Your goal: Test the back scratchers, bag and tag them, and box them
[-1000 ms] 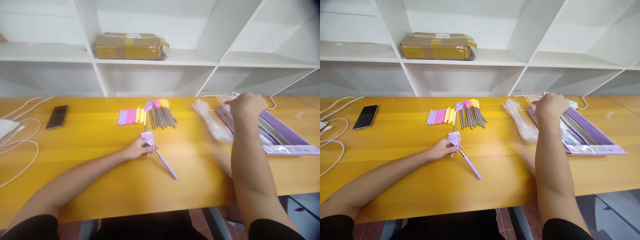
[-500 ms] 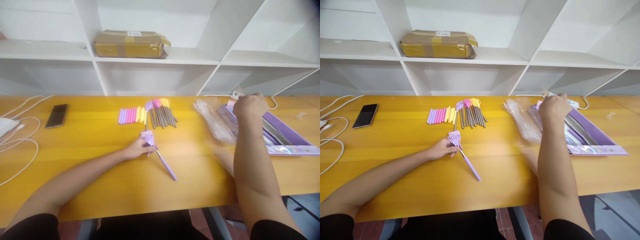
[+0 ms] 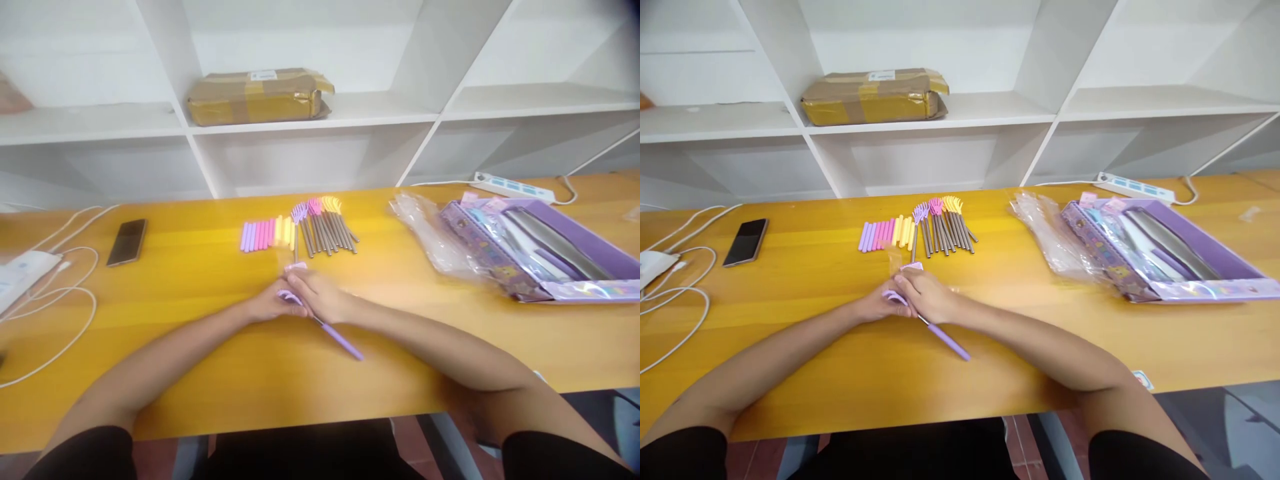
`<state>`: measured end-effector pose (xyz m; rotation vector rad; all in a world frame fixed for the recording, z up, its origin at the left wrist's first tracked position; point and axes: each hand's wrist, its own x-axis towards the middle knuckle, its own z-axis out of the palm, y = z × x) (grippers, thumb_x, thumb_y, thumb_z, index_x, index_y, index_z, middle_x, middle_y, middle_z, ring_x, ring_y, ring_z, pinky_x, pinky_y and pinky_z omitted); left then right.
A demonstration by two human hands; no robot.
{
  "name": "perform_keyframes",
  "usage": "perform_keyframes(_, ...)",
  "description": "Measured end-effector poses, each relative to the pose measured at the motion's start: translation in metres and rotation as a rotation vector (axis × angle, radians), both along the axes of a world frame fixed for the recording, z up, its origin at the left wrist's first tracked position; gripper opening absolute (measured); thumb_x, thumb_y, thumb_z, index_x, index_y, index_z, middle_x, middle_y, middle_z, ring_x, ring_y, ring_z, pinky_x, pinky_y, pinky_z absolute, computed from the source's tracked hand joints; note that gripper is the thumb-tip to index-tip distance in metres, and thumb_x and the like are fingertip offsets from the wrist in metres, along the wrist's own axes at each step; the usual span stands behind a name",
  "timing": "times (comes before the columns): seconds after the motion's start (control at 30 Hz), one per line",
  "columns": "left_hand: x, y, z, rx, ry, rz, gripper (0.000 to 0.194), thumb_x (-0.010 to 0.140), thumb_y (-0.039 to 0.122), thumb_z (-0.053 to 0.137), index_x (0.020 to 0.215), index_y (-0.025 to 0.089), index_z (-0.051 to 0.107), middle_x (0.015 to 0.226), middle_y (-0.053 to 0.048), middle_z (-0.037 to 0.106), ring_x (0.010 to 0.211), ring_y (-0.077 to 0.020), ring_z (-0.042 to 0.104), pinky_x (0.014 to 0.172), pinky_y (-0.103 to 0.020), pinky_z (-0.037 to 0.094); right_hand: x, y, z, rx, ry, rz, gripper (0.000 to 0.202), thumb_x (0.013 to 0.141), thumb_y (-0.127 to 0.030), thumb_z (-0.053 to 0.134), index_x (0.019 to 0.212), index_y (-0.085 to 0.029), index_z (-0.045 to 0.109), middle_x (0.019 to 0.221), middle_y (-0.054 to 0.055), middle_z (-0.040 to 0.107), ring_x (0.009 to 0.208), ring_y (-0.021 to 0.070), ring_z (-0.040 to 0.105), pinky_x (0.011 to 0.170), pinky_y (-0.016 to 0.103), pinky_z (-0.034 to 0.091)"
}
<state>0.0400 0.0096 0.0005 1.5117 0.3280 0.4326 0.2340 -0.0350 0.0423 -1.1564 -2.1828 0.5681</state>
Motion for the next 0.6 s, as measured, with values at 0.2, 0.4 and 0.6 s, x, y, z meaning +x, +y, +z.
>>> perform_keyframes(0.2,0.005,0.000,-0.009,-0.130,-0.001,0.085,0.050,0.079,0.064,0.089,0.084,0.015,0.077,0.072,-0.006,0.073,0.071,-0.0180,0.069,0.074,-0.031,0.057,-0.007,-0.008,-0.022,-0.082,0.326,-0.013,0.056,0.114,-0.059,0.029,0.141,-0.024,0.066,0.138,0.013,0.067,0.135,0.0285,0.062,0.120,0.052,0.050)
perform_keyframes(0.4,0.011,-0.001,-0.015,-0.250,-0.178,0.360,0.039,0.088,0.052,0.085,0.101,0.016,0.078,0.113,-0.010,0.078,0.091,-0.0184,0.073,0.087,-0.033,0.059,0.002,-0.008,-0.009,-0.149,0.493,-0.089,0.067,0.110,-0.050,0.050,0.170,-0.038,0.021,0.163,0.015,0.042,0.096,0.0199,0.074,0.076,0.038,0.069)
perform_keyframes(0.6,0.005,0.003,-0.015,-0.090,-0.114,0.568,0.053,0.086,0.065,0.081,0.101,0.015,0.077,0.097,-0.009,0.079,0.086,-0.0206,0.073,0.083,-0.033,0.059,0.000,-0.010,-0.010,0.010,0.280,-0.024,0.069,0.102,-0.027,0.062,0.166,-0.031,0.037,0.146,0.017,0.056,0.107,0.0251,0.073,0.092,0.046,0.068)
